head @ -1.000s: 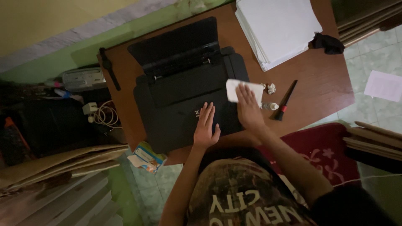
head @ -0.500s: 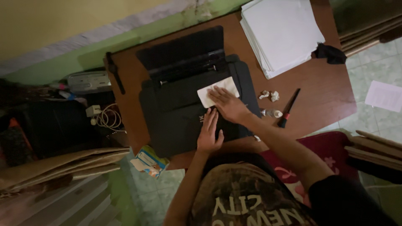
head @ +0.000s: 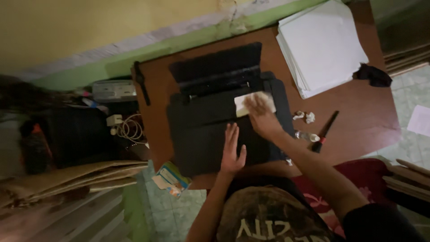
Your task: The person cleans a black printer on a wooden desk using a spray bottle and tissue. They repeatedly spray the surface and wipe it with tissues, handling multiple crumpled tissues and a spray bottle.
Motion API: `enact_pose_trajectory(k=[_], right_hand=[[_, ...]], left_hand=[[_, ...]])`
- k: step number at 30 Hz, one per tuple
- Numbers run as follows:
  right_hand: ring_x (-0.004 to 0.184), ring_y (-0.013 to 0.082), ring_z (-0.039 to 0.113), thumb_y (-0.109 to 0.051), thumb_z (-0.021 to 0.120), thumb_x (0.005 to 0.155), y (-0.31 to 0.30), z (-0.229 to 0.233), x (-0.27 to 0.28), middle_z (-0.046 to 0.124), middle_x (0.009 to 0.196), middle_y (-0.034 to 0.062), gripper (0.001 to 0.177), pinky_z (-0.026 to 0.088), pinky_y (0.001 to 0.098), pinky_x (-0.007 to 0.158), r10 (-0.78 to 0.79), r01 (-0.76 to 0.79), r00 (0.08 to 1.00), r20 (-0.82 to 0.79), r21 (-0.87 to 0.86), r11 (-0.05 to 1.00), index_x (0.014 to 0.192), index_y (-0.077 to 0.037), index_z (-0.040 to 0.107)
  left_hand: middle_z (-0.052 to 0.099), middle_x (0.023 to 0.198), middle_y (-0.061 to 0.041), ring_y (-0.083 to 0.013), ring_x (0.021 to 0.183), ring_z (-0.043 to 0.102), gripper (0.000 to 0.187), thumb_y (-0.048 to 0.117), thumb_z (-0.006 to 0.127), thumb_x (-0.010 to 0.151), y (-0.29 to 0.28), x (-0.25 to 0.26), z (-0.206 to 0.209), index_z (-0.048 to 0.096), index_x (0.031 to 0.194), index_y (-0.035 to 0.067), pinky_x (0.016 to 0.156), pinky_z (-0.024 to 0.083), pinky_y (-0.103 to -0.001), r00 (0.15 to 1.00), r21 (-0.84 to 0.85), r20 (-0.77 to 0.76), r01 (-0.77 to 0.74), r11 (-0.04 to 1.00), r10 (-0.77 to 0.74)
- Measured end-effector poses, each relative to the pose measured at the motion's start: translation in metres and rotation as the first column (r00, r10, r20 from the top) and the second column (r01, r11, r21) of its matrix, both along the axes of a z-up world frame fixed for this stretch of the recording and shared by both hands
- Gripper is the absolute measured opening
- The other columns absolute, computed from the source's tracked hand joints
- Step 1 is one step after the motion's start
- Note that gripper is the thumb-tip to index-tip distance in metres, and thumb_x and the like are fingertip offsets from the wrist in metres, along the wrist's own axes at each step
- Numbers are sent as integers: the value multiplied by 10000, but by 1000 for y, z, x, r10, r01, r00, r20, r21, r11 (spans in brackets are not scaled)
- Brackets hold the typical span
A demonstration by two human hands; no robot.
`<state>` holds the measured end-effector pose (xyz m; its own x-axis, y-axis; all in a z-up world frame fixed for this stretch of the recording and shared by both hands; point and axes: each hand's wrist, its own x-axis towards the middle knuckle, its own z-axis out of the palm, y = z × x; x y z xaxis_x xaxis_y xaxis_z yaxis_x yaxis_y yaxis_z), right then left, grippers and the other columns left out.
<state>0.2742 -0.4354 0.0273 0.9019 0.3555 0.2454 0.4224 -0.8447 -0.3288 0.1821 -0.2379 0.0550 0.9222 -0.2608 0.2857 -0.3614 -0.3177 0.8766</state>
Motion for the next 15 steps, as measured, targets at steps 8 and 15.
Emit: enact_pose_trajectory(k=[8,15], right_hand=[[822,389,743,-182,567,1064,27,26,25,723,1026,262,340,547,444,769,-404,647,711,-575,311,696,1360,-91,708],[1173,385,688,5,582,1041,37,41,83,655,1358,246,318,533,422,980,-351,175,908,228,556,812,1353,56,612]], left_hand=[[292,1712,-193,-427,1624,206,594,159,549,1080,37,67,-3,339,1616,10,1319,227,-542,977,36,80,-199,979,195],[277,1704,-236,-461,1611,185,647,155,604,1035,21,122,-6,339,1594,-30,1293,229,-556,990,143,23,-139,980,137]])
